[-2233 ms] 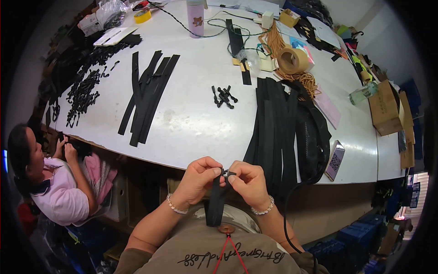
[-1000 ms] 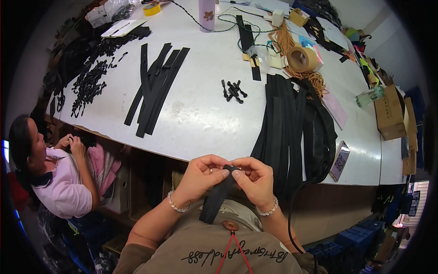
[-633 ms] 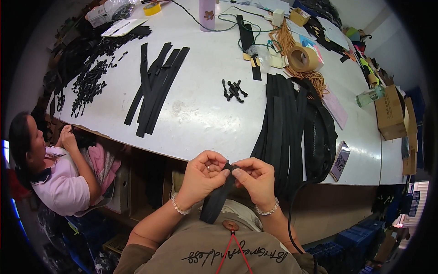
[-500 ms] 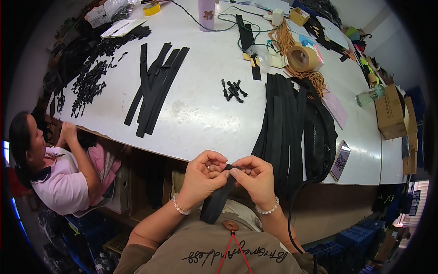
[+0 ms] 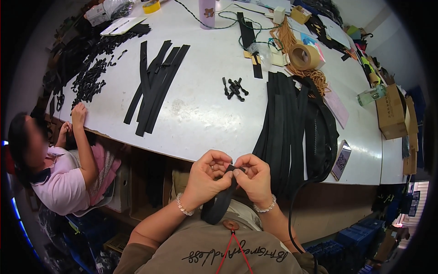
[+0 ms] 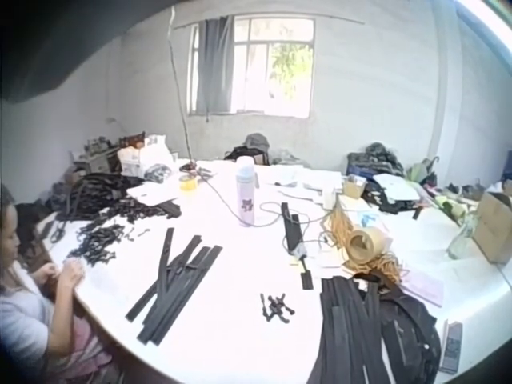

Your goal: Assembling plastic clips onto fabric straps by hand at a workbench.

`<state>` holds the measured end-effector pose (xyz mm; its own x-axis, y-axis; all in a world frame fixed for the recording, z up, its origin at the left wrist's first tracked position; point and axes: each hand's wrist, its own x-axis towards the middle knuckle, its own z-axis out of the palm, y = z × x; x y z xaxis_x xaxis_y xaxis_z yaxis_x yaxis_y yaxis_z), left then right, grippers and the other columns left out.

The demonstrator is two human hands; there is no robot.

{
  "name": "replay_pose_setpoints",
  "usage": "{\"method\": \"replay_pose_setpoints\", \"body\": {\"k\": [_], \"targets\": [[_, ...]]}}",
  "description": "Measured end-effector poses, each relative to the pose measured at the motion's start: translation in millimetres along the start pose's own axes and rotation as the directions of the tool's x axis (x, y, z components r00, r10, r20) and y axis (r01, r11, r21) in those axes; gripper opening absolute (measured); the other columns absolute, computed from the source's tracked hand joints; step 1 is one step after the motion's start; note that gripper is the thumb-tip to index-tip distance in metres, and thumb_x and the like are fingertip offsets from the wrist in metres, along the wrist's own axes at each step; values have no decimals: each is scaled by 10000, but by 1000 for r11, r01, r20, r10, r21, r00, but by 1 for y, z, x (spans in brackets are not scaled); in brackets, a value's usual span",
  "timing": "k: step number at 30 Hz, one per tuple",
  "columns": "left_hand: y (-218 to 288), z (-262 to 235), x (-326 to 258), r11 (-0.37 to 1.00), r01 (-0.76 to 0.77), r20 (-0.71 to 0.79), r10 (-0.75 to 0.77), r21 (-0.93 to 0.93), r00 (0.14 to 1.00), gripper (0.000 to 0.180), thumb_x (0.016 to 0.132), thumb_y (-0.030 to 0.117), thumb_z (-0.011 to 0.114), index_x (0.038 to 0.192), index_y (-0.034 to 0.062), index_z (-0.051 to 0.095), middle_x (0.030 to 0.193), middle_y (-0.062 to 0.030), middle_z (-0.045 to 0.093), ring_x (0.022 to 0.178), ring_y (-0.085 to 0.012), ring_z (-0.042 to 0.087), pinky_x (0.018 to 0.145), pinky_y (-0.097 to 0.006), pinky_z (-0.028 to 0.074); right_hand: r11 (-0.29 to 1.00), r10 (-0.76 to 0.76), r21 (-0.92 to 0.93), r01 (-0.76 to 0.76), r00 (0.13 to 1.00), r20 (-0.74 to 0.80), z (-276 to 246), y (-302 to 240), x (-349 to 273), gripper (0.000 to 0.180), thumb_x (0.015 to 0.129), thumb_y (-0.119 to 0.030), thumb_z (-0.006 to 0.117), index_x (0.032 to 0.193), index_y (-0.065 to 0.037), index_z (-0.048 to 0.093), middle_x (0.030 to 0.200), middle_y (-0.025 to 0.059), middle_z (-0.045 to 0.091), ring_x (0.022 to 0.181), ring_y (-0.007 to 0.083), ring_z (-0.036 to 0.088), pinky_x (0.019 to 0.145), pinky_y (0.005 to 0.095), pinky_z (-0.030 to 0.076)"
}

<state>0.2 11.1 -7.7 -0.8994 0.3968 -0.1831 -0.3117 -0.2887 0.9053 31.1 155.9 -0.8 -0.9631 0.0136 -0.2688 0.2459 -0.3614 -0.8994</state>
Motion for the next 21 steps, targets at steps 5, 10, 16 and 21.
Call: {"method": "replay_pose_setpoints", "body": {"k": [5,10,16,21], "targets": [[3,2,1,1000,20,11,-20,-18,1000,339,726,-114,618,1027,-1,513,905,-28,527,791,-46,533,729,-174,467,999,-44,1,45,997,-63,1,7,0,136,793,94,536,905,18,520,810,2,529,685,22,515,502,148,407],[4,2,3,999,27,31,-27,-25,999,360,725,-109,626,1052,-1,522,908,-24,528,790,-46,538,730,-172,470,998,-54,22,57,994,-100,2,12,-2,117,802,84,522,899,19,512,803,0,521,682,23,513,497,146,407],[3,-1,10,995,74,27,-72,-71,997,324,773,-89,585,1089,-27,556,875,-6,540,769,-49,553,725,-172,472,990,-118,59,126,984,-131,6,10,1,137,816,53,566,944,28,523,835,30,556,655,30,522,483,158,420],[3,-9,13,978,152,-23,-157,-142,987,322,817,-44,570,1138,-36,560,848,-3,557,787,-78,585,729,-185,487,972,42,235,-13,992,-118,2,9,5,147,809,17,599,945,6,545,788,61,581,530,68,501,465,206,414]]}}
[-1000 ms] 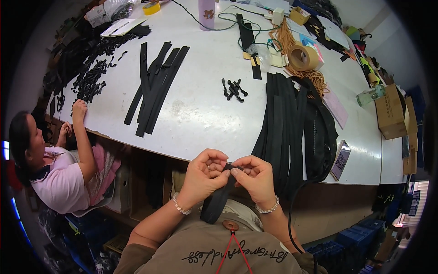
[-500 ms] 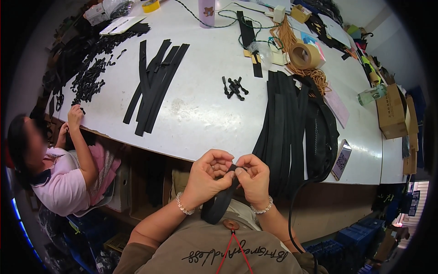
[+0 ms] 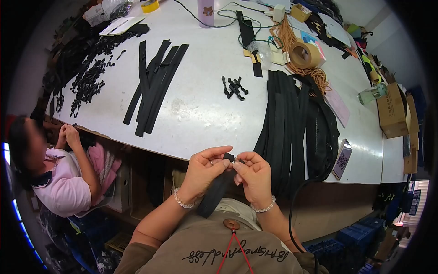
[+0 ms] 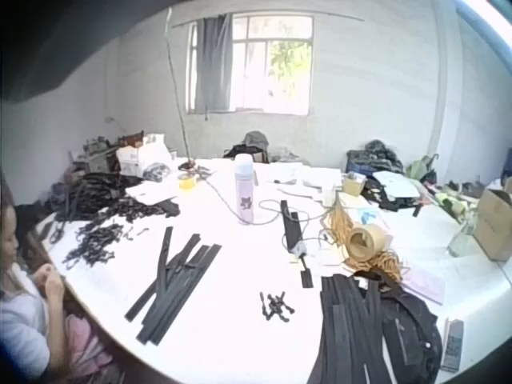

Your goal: Assembling plastic clips onto fabric straps by hand at a workbench.

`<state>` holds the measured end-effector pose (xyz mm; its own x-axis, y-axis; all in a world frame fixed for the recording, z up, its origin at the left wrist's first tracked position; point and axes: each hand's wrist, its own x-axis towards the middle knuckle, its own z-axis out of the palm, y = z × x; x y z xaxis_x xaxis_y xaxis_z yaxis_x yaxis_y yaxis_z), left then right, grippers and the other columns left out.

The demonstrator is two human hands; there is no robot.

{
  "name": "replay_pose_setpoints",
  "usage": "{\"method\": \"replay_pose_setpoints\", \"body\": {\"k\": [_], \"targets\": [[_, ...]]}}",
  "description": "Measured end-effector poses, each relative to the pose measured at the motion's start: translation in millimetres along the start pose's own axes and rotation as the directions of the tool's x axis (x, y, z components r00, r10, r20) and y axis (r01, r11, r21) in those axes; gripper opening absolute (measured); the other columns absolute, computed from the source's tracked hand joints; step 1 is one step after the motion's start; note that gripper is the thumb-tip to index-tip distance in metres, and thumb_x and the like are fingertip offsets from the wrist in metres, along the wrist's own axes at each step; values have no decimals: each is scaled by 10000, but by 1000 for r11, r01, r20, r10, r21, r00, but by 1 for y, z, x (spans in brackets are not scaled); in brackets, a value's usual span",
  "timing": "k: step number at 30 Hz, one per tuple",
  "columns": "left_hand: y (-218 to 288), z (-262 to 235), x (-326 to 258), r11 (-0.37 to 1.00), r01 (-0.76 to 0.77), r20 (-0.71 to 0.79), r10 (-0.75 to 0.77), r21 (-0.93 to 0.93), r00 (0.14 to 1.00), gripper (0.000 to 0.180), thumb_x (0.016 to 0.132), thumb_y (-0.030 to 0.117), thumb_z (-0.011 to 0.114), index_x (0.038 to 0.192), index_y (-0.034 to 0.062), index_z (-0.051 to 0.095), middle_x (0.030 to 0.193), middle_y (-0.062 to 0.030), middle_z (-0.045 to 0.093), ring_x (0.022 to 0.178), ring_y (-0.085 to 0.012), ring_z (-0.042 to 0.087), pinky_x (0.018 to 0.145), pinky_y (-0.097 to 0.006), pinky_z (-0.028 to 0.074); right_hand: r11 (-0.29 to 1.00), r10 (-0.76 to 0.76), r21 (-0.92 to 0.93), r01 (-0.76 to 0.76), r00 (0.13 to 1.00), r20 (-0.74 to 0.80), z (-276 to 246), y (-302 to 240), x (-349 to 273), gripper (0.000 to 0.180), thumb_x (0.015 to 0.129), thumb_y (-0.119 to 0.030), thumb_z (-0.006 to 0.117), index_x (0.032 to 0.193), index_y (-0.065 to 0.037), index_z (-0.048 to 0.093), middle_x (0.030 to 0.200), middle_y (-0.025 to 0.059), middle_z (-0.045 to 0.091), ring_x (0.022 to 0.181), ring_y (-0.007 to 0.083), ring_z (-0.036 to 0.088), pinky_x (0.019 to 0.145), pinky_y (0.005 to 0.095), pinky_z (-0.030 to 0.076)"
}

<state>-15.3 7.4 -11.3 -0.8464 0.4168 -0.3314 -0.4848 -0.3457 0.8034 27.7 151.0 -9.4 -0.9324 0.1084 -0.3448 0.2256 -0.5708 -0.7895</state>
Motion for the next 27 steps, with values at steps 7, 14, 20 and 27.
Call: {"method": "replay_pose_setpoints", "body": {"k": [7,14,20,27], "targets": [[6,-6,1,994,78,-10,-79,-76,997,286,850,13,557,1133,-21,566,911,-57,606,779,-95,591,737,-217,497,963,184,183,-198,979,90,-4,-1,-4,61,854,-24,564,891,20,582,841,84,611,507,79,456,461,223,377],[11,-9,-2,985,54,-40,-61,-165,997,222,865,67,570,1070,-17,594,966,-79,633,793,-102,589,748,-236,499,965,120,192,-176,956,269,5,-8,-9,140,899,-89,531,926,31,598,875,147,625,634,159,609,592,270,526],[6,-15,-8,965,92,17,-91,-244,996,243,871,95,579,1084,-22,579,995,-83,624,805,-121,593,750,-258,509,970,171,122,-211,945,279,-2,-4,-5,173,907,-116,523,899,41,594,850,146,633,653,176,649,594,276,554],[2,-23,-13,897,248,100,-228,-365,969,229,856,111,601,1047,-12,574,935,-94,616,739,-137,597,712,-283,522,977,192,-138,-162,951,242,-1,-8,-2,141,886,-69,535,828,42,600,780,131,640,507,121,578,442,214,474]]}}
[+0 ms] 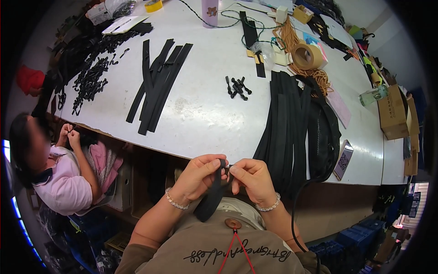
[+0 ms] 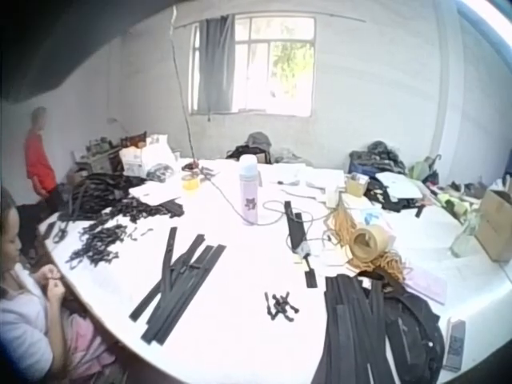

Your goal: Assembling plastic clips onto fabric straps by hand at a workbench.

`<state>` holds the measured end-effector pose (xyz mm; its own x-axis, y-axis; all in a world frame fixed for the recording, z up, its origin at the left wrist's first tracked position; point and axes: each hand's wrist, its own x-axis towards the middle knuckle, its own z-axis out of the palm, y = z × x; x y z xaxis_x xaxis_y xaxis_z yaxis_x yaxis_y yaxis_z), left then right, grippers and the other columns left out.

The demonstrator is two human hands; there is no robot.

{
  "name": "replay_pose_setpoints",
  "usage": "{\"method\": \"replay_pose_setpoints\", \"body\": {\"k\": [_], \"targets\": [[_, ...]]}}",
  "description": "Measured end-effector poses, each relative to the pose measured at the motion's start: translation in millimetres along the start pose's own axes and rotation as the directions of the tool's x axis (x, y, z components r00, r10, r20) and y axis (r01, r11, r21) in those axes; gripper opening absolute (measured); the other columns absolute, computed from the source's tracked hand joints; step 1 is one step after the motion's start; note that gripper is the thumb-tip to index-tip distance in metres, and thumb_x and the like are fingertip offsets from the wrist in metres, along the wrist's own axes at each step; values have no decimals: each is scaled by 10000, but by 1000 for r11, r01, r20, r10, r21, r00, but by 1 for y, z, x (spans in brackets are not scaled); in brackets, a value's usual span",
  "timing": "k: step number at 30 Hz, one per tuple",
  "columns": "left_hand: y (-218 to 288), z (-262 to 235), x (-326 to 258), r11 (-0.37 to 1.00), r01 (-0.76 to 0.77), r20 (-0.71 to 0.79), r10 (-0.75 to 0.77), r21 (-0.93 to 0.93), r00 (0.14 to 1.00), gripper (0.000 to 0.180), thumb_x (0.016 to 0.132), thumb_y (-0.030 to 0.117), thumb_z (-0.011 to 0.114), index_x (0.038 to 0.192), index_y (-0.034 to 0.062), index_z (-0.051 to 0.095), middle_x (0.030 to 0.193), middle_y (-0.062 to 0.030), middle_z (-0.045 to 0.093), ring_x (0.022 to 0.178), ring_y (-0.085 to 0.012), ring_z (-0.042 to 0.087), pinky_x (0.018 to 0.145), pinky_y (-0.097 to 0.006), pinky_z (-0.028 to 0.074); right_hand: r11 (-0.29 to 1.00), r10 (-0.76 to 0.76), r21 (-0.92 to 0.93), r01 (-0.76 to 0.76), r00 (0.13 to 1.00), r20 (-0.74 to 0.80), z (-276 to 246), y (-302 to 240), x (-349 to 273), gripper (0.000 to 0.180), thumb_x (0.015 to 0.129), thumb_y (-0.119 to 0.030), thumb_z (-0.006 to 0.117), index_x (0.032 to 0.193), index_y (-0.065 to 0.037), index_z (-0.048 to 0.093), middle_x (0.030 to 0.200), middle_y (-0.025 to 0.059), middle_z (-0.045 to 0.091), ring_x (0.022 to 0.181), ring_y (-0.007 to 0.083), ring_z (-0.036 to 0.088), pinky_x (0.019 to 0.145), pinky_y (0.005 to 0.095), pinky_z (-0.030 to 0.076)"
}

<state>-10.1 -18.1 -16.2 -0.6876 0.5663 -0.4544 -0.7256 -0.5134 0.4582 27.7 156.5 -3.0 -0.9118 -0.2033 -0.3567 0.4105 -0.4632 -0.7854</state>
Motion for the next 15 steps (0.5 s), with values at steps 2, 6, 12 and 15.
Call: {"method": "replay_pose_setpoints", "body": {"k": [2,6,12,15], "targets": [[-3,-3,-2,1000,3,5,-3,10,1000,228,865,104,587,1060,-16,575,935,-89,623,750,-138,602,718,-278,523,999,1,-42,0,1000,12,1,-2,1,139,884,-66,539,821,42,601,783,125,641,509,116,576,450,209,473],[-4,-4,-4,1000,19,11,-19,17,1000,213,872,91,574,1055,-20,585,912,-83,633,764,-135,607,721,-265,523,992,4,-122,1,999,42,2,-4,0,140,877,-71,556,817,45,604,771,105,639,532,102,574,485,195,471],[-5,-4,-4,994,-45,48,40,95,998,187,867,74,578,1026,-23,597,873,-86,634,737,-130,607,695,-247,517,986,34,-168,-21,996,78,0,-9,-2,133,867,-78,574,808,36,608,706,57,606,534,62,521,484,172,425],[-6,-2,-5,992,-39,53,33,119,998,174,864,63,579,1014,-24,602,862,-91,636,721,-131,607,682,-244,515,981,59,-192,-33,989,133,-4,-10,-2,127,859,-75,583,791,28,609,684,44,593,519,46,482,465,166,388]]}}
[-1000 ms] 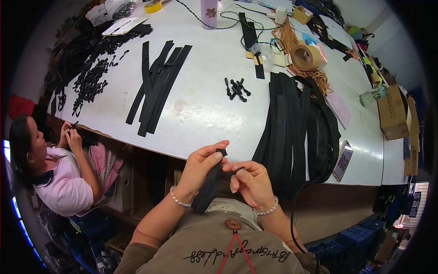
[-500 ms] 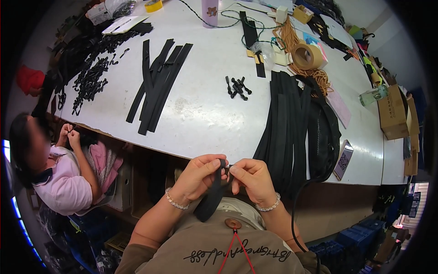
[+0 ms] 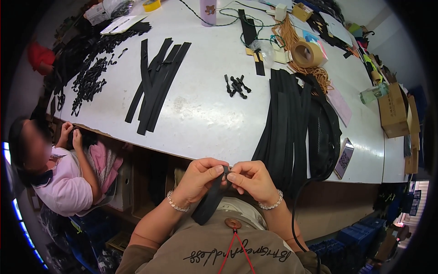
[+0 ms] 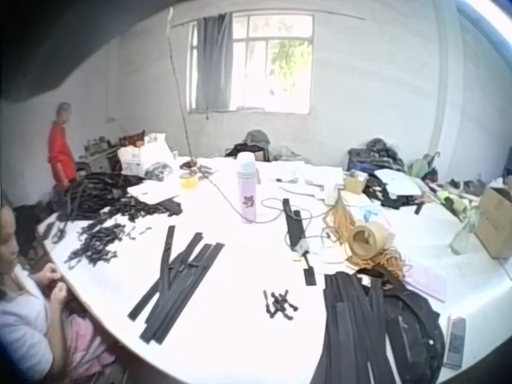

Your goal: Assembling plastic clips onto fabric straps by hand at a workbench.

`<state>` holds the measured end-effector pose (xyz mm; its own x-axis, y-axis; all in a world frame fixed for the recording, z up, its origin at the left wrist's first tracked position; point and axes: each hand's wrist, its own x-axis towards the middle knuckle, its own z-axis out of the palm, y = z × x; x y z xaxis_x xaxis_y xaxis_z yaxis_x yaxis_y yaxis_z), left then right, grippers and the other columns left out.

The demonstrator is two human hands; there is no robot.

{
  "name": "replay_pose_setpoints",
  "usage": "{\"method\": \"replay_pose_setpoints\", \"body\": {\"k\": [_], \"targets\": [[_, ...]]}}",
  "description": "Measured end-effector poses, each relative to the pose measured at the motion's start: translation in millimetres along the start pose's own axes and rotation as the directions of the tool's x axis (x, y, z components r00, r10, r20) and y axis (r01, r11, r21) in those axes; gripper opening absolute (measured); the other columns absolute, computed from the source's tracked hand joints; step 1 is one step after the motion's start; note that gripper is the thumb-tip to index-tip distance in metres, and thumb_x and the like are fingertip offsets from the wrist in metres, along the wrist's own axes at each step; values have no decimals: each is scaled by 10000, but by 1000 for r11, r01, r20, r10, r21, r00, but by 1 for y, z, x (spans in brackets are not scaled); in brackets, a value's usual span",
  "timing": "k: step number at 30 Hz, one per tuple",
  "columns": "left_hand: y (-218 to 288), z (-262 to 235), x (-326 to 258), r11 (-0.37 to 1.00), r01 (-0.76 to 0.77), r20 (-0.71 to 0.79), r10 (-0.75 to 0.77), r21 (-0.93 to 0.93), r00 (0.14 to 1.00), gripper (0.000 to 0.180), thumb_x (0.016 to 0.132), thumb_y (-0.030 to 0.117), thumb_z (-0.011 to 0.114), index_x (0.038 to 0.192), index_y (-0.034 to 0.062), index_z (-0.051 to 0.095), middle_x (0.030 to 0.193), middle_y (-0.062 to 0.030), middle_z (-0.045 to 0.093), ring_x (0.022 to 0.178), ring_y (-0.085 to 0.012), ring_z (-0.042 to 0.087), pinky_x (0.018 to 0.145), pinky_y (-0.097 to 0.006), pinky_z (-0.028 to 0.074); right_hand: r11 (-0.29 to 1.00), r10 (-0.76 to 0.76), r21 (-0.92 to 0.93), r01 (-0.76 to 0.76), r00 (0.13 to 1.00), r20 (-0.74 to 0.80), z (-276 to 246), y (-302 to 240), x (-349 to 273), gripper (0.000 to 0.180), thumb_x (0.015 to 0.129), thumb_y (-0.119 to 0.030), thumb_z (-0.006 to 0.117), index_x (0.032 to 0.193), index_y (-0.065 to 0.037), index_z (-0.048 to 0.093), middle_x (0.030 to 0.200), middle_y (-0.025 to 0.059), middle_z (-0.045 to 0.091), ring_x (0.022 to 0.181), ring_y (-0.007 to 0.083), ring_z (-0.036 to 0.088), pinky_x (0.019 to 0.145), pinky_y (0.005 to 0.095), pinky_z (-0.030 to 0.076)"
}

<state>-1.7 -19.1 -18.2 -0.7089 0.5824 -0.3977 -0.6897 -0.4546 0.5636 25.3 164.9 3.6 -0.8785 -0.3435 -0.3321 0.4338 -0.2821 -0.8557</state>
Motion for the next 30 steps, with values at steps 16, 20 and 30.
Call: {"method": "replay_pose_setpoints", "body": {"k": [16,20,30], "targets": [[4,-5,0,998,51,96,-54,35,994,152,860,60,581,980,-27,614,834,-85,641,702,-130,610,667,-243,518,998,46,48,-49,997,63,0,0,-2,123,843,-72,605,749,8,607,712,50,626,522,26,468,442,151,362],[4,-4,0,997,62,87,-65,44,994,146,861,73,584,971,-18,614,825,-78,638,709,-130,613,667,-249,524,989,96,106,-105,992,86,-3,2,-1,142,850,-99,608,741,-7,603,688,32,610,497,16,442,425,146,336],[6,-3,-1,994,87,97,-93,59,991,128,859,77,586,948,-9,617,812,-72,640,699,-127,618,658,-251,529,972,123,186,-144,985,118,-5,7,-1,154,854,-123,606,739,-23,597,640,8,572,472,11,413,420,148,310]]}}
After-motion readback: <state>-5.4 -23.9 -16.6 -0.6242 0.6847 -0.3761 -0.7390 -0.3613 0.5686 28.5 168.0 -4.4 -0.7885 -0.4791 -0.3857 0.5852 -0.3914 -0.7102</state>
